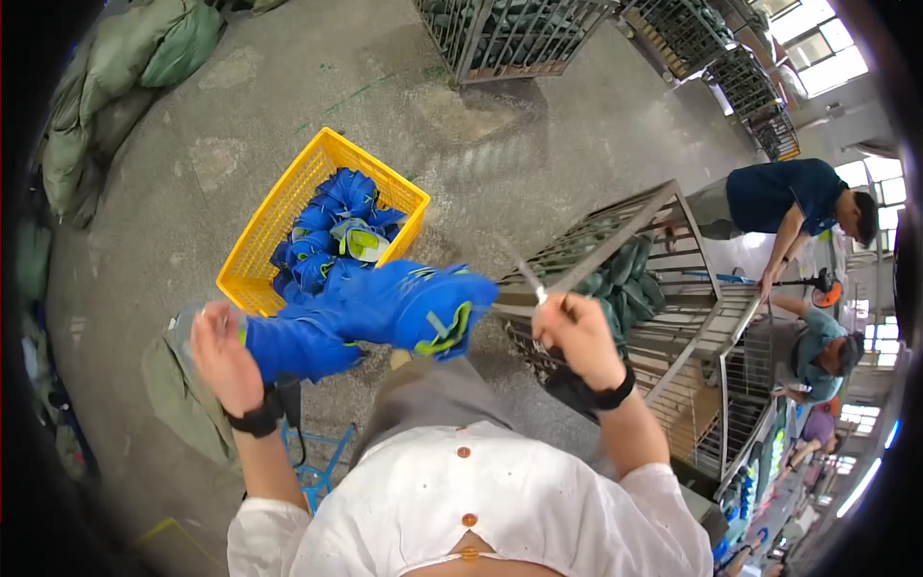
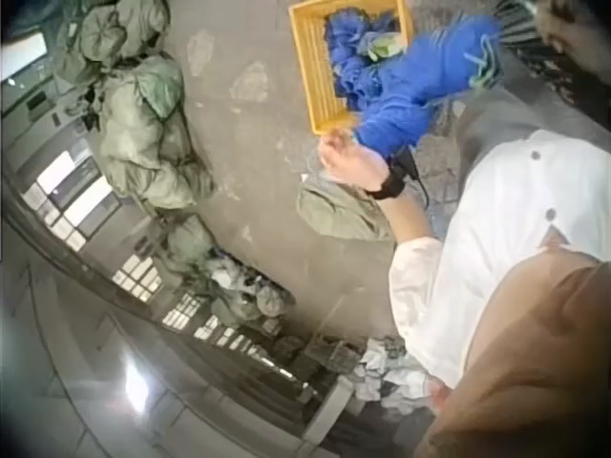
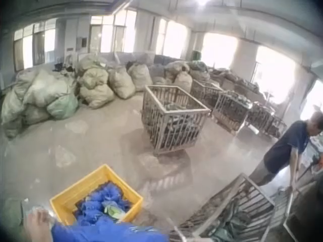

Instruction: The recorder sorts through various blue shoe components on a table and places them into bins or bundles.

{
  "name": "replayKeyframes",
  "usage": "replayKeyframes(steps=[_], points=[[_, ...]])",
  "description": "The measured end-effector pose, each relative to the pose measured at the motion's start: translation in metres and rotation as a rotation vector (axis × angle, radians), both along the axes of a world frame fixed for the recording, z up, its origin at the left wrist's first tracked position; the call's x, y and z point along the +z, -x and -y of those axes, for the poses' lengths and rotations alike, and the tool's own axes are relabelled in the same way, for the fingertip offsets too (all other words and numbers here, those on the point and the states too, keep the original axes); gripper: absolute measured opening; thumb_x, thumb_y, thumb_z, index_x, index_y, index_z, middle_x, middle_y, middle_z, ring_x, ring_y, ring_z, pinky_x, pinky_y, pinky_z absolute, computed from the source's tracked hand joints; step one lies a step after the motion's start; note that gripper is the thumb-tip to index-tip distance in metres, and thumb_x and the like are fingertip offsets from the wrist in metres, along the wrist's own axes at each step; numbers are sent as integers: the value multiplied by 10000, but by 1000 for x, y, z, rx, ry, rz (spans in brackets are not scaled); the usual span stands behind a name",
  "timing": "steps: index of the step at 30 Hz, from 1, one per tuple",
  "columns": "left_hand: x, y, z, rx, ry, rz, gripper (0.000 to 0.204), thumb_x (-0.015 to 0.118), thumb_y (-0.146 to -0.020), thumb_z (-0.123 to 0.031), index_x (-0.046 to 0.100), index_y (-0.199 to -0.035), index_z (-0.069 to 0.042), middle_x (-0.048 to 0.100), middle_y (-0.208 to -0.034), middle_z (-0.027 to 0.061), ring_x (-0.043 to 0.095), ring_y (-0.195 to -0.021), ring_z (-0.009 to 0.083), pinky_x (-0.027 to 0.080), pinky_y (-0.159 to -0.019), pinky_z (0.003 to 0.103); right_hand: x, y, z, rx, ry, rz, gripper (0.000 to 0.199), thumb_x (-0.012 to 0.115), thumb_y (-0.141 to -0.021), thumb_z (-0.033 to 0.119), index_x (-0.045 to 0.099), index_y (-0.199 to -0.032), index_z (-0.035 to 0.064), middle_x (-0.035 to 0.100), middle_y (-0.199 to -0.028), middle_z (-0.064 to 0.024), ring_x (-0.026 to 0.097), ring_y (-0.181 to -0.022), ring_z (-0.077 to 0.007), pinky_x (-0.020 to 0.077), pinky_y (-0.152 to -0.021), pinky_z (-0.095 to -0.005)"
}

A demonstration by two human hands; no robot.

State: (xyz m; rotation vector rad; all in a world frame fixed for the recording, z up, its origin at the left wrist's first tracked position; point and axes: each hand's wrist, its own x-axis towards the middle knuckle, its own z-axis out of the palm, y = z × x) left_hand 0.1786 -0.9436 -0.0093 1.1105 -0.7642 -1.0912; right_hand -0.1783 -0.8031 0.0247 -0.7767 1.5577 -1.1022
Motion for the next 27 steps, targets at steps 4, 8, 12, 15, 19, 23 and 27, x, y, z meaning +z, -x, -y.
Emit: replayKeyframes(steps=[4, 8, 12, 15, 19, 23, 27], points=[[16, 96, 78, -264, 27, -101, 211, 440, -899, -184, 483, -755, -35, 532, -857, 70, 511, -866, 171, 408, -827, 310, -1, 70, 58, -146, 110, 31, 180, 490, -870, 132, 543, -746, 14, 551, -682, -6, 434, -549, -46, 352, -518, -190], [-15, 153, 142, -591, 108, -102, 201, 473, -866, -183, 466, -709, -57, 507, -754, 50, 478, -734, 130, 387, -722, 263, -20, 132, 78, -102, 119, -294, 207, 511, -843, 127, 547, -685, -2, 498, -576, 0, 447, -538, -59, 365, -501, -216], [-93, 211, 154, -1005, 145, 1111, 140, 501, -788, -98, 507, -685, -3, 523, -642, 141, 523, -611, 281, 421, -564, 352, -67, 139, 77, -37, -72, -544, 165, 586, -740, 167, 600, -741, 3, 576, -655, -169, 562, -581, -302, 438, -543, -355], [-117, 260, 152, -1396, 384, 1187, 175, 518, -774, -146, 545, -678, -2, 546, -696, 179, 535, -661, 371, 424, -594, 432, -105, 138, 80, -7, -40, -720, 173, 576, -721, 212, 609, -714, 42, 581, -692, -170, 565, -659, -343, 454, -607, -420], [-130, 332, 184, -1680, 242, 1094, 233, 509, -789, -204, 558, -687, 0, 556, -699, 186, 538, -670, 368, 415, -593, 424, -94, 168, 102, -321, -194, -769, 173, 568, -738, 195, 599, -700, 29, 573, -669, -173, 558, -641, -351, 438, -574, -423], [-157, 400, 236, -1983, 517, 1264, 247, 515, -785, -240, 580, -706, -15, 577, -723, 187, 554, -701, 368, 437, -632, 443, -101, 179, 126, -515, -218, -614, 204, 559, -773, 182, 570, -697, -7, 547, -658, -196, 541, -619, -353, 413, -534, -377], [-160, 487, 280, -2127, 711, 1223, 243, 528, -782, -250, 592, -727, -22, 586, -756, 166, 563, -713, 357, 442, -637, 444, -102, 184, 150, -544, -359, -621, 232, 571, -766, 220, 587, -703, -3, 550, -628, -181, 537, -588, -344, 413, -536, -385]])
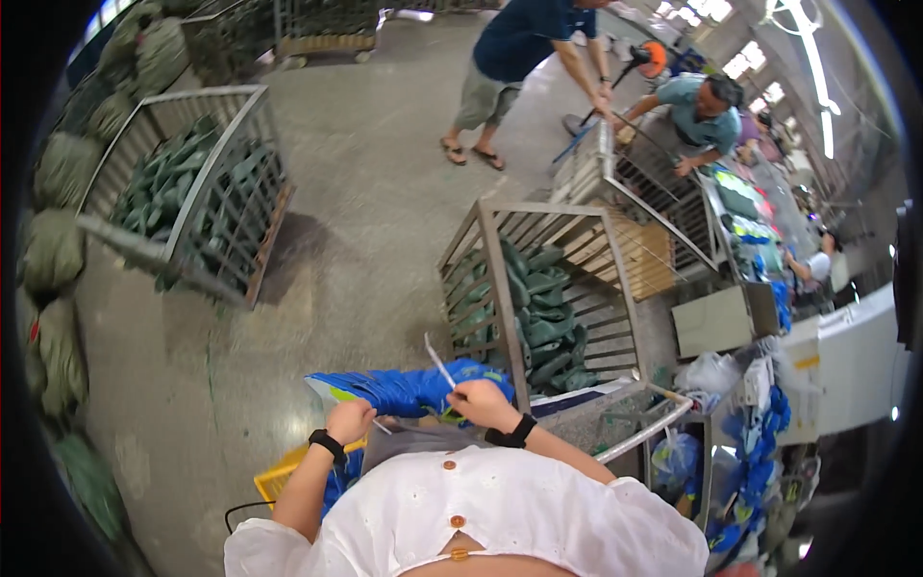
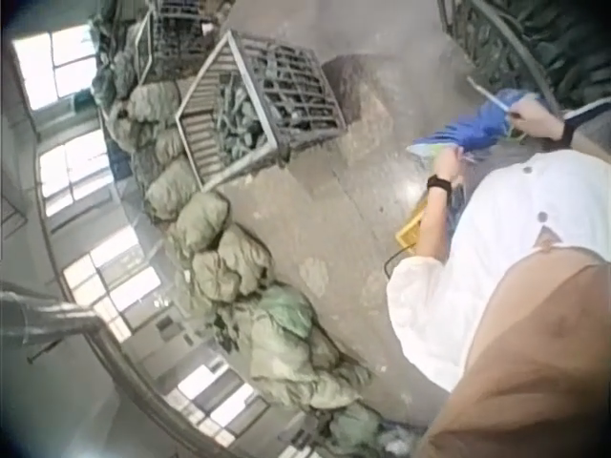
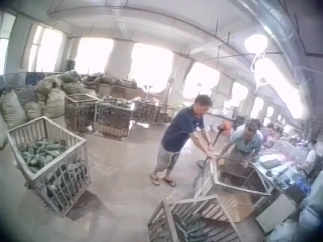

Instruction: The recorder sorts through various blue shoe components on a table and places them into bins or bundles.

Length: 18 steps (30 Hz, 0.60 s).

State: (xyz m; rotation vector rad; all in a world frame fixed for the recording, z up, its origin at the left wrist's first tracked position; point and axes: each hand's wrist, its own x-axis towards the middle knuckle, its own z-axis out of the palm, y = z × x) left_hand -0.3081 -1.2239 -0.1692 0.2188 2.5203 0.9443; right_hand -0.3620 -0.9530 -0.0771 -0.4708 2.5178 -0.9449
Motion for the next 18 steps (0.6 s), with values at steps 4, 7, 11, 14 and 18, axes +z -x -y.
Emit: replayKeyframes(steps=[4, 7, 11, 14, 18], points=[[10, 52, -6, -167, -83, -184, 186, 526, -786, -187, 599, -738, -23, 588, -750, 143, 567, -759, 323, 443, -643, 405, 0, 15, 22, 8, 2, 8, 265, 571, -773, 247, 593, -710, -9, 561, -641, -182, 540, -603, -344, 411, -545, -406], [21, 71, -16, -193, -272, -194, 154, 546, -770, -146, 583, -725, -4, 563, -917, 139, 547, -836, 308, 447, -712, 378, -2, 26, 38, -34, -24, 22, 263, 571, -774, 251, 600, -723, -6, 561, -641, -182, 539, -601, -345, 412, -549, -405], [55, 111, -24, -224, -488, -182, 113, 569, -761, -88, 566, -741, 23, 511, -1062, 136, 533, -906, 299, 443, -761, 348, -11, 45, 52, -53, 45, 98, 253, 550, -785, 241, 606, -733, 0, 572, -644, -169, 555, -604, -323, 419, -561, -398], [73, 153, -28, -322, -542, -183, 114, 560, -774, -95, 574, -766, 18, 512, -1109, 130, 545, -904, 292, 448, -752, 337, -5, 76, 56, -114, 46, 124, 227, 536, -791, 232, 612, -762, 20, 599, -678, -153, 578, -621, -300, 437, -568, -369], [68, 198, -37, -452, -539, -23, 104, 543, -777, -85, 578, -765, 13, 522, -1114, 123, 550, -880, 254, 443, -745, 309, -11, 121, 49, -223, 52, 91, 235, 546, -791, 252, 618, -775, 29, 603, -689, -149, 588, -644, -293, 444, -567, -360]])
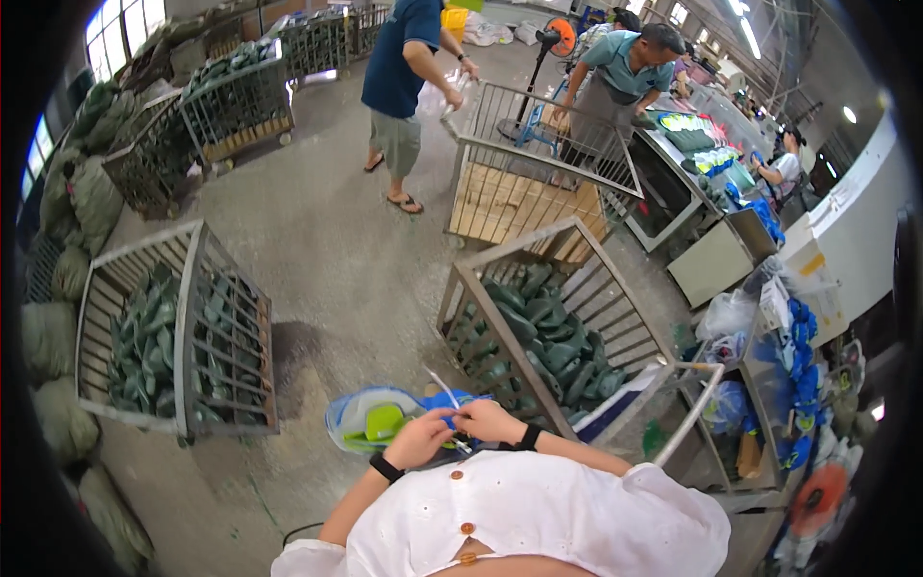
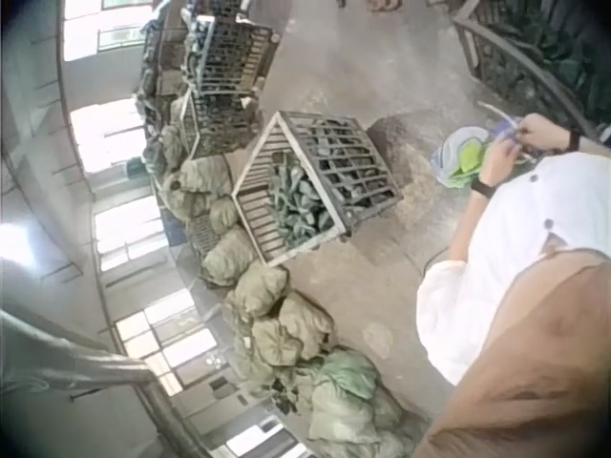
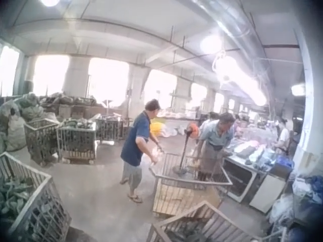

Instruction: The recorder sorts through various blue shoe components on a table and places them into bins or bundles.

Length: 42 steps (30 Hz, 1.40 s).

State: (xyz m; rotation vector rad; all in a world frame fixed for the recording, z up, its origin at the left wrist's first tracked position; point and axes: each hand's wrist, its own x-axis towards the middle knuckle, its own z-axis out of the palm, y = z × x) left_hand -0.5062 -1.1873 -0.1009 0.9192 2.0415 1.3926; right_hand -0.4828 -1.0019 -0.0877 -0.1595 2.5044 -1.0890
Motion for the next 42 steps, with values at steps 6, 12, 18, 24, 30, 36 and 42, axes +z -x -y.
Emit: replayKeyframes(steps=[6, 12, 18, 24, 30, 36, 42], points=[[-71, 69, 0, -157, 130, 148, 177, 540, -817, -167, 591, -797, 1, 468, -1188, 105, 556, -926, 247, 448, -766, 320, -18, 82, -8, 77, 95, 28, 293, 519, -789, 280, 624, -801, 6, 600, -746, -194, 576, -696, -353, 442, -619, -416], [-45, 191, 0, -107, 124, -63, 174, 542, -822, -169, 605, -823, -6, 442, -1198, 117, 530, -972, 240, 436, -791, 317, -5, 210, -15, 230, 91, -104, 266, 545, -788, 270, 630, -808, 20, 608, -746, -179, 588, -699, -329, 445, -607, -395], [6, 275, 2, 60, 79, 5, 167, 546, -826, -165, 626, -884, -31, 399, -1199, 152, 461, -1068, 259, 403, -853, 322, 19, 338, 3, 350, 21, -133, 273, 529, -774, 276, 643, -828, 34, 610, -756, -182, 588, -741, -346, 456, -635, -422], [-61, 360, 29, 141, -125, 166, 188, 576, -804, -128, 610, -927, 9, 442, -1173, 141, 451, -1090, 224, 393, -873, 319, 12, 436, 34, 489, 124, -80, 253, 533, -767, 264, 646, -867, 60, 612, -777, -189, 586, -748, -350, 454, -653, -413], [-75, 499, 63, 102, -161, 331, 218, 591, -794, -125, 597, -951, 26, 461, -1167, 136, 466, -1072, 214, 399, -862, 310, -16, 552, 57, 364, 53, -14, 361, 509, -819, 363, 628, -897, 31, 608, -792, -193, 577, -734, -357, 448, -632, -399], [-72, 632, 64, 1, -195, 538, 247, 603, -786, -123, 586, -971, 40, 477, -1162, 132, 479, -1057, 205, 404, -854, 302, 0, 663, 59, 346, 26, -24, 303, 512, -813, 293, 620, -905, 25, 616, -793, -185, 591, -739, -331, 445, -637, -385], [-35, 756, 30, -377, 125, 110, 205, 608, -781, -194, 619, -793, 10, 559, -952, 111, 546, -902, 186, 430, -747, 263, -17, 733, 17, 143, 153, 89, 272, 499, -828, 276, 605, -839, 25, 599, -722, -154, 577, -673, -260, 419, -588, -355]])
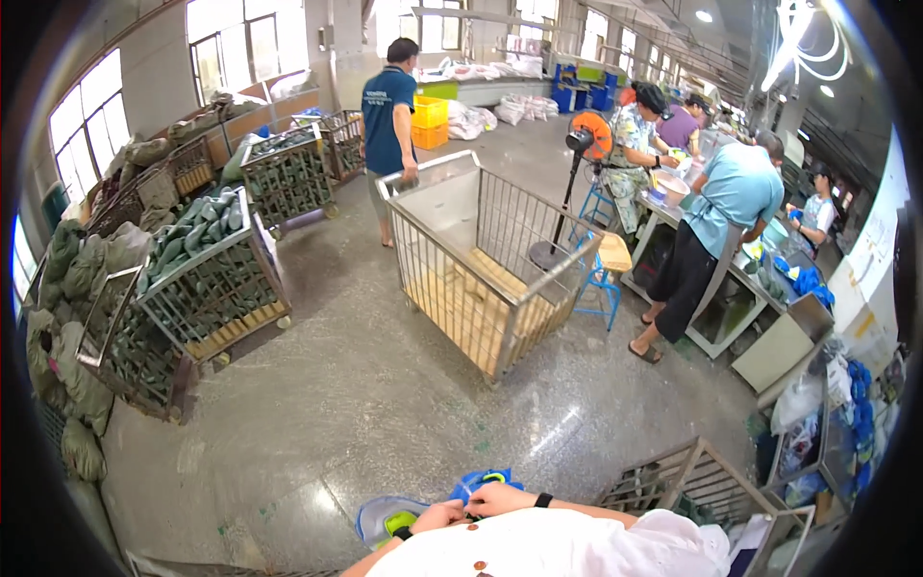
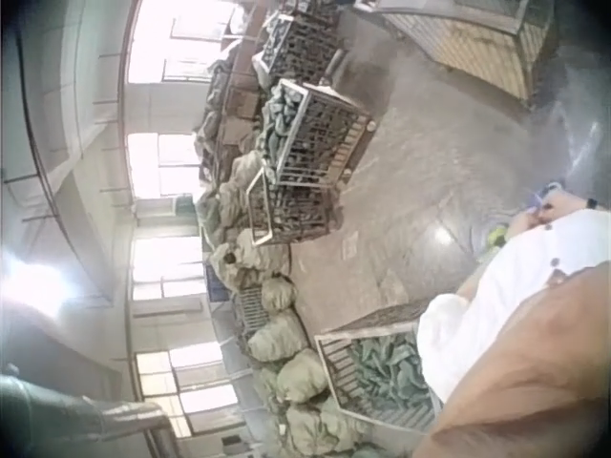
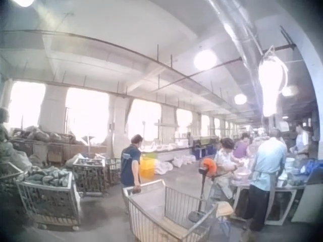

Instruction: The recorder sorts through various blue shoe components on a table and places them into bins or bundles.

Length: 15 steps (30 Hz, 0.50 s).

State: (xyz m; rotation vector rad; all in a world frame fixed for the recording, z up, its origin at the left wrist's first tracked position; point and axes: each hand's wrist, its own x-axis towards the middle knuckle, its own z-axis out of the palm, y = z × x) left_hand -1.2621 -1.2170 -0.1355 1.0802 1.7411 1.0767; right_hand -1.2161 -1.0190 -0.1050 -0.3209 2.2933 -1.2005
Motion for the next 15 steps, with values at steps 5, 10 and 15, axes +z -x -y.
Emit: replayKeyframes(steps=[5, 10, 15], points=[[-15, 85, -51, -42, 32, -75, 74, 601, -702, -85, 617, -683, -15, 571, -851, 81, 572, -840, 214, 423, -753, 280, -12, 73, -50, -54, 31, 91, 271, 514, -828, 276, 587, -804, 16, 599, -719, -130, 572, -680, -240, 416, -598, -349], [6, 188, -105, 47, 154, -201, 129, 601, -718, -124, 610, -681, -1, 535, -732, 102, 551, -718, 226, 410, -635, 317, -7, 173, -116, -206, 33, -85, 284, 530, -812, 294, 607, -814, 21, 600, -734, -150, 577, -677, -256, 424, -599, -351], [30, 282, -159, 35, 120, -220, 187, 602, -733, -173, 609, -659, -2, 479, -645, 118, 500, -596, 250, 383, -550, 349, -12, 269, -159, -155, 43, -175, 310, 541, -810, 309, 596, -809, 5, 586, -731, -163, 570, -678, -315, 420, -593, -391]])
